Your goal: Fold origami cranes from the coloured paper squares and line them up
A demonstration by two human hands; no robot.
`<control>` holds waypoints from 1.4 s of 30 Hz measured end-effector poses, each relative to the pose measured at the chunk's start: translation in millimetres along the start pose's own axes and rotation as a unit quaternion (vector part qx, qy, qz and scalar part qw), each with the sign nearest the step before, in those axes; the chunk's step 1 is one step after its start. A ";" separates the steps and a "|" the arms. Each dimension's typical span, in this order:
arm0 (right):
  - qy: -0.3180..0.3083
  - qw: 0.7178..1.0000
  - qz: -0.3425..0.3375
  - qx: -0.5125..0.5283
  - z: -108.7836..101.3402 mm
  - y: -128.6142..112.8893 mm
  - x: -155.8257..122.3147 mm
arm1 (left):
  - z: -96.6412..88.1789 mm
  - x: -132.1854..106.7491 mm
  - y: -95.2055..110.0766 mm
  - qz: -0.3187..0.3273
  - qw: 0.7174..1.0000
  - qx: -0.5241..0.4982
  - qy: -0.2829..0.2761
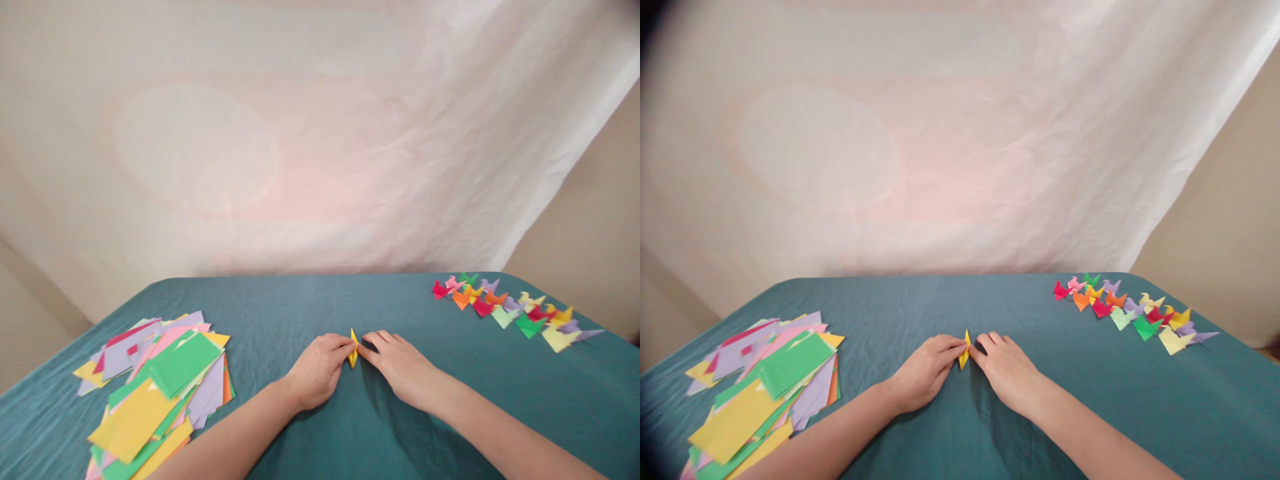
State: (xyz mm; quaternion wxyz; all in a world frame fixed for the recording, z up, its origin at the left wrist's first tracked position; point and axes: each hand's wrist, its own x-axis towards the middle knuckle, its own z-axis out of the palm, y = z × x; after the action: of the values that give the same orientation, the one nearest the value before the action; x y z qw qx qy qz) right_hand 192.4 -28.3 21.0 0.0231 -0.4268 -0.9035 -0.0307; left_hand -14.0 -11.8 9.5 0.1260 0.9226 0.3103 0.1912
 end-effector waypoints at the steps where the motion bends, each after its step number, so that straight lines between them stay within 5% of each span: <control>1: -0.002 1.000 -0.003 0.007 -0.1 1.3 -0.5 | -0.1 0.3 0.2 0.001 1.000 0.000 0.000; 11: -0.026 0.996 -0.010 0.081 2.2 14.0 -7.3 | -2.0 1.9 2.2 -0.016 1.000 0.006 -0.003; 19: -0.024 0.999 -0.004 0.041 -1.3 2.4 -7.0 | -6.4 4.2 -1.1 0.013 0.999 0.036 -0.024; 42: -0.027 0.997 -0.008 0.070 -0.2 9.6 -5.7 | 5.4 13.5 -15.0 -0.043 0.998 -0.012 0.051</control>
State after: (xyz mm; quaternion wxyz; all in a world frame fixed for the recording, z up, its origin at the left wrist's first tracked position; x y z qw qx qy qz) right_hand 203.4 -26.6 21.2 0.0283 -0.4173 -0.9073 0.0440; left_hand -9.6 7.5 3.1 0.1291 0.8957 0.3538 0.2362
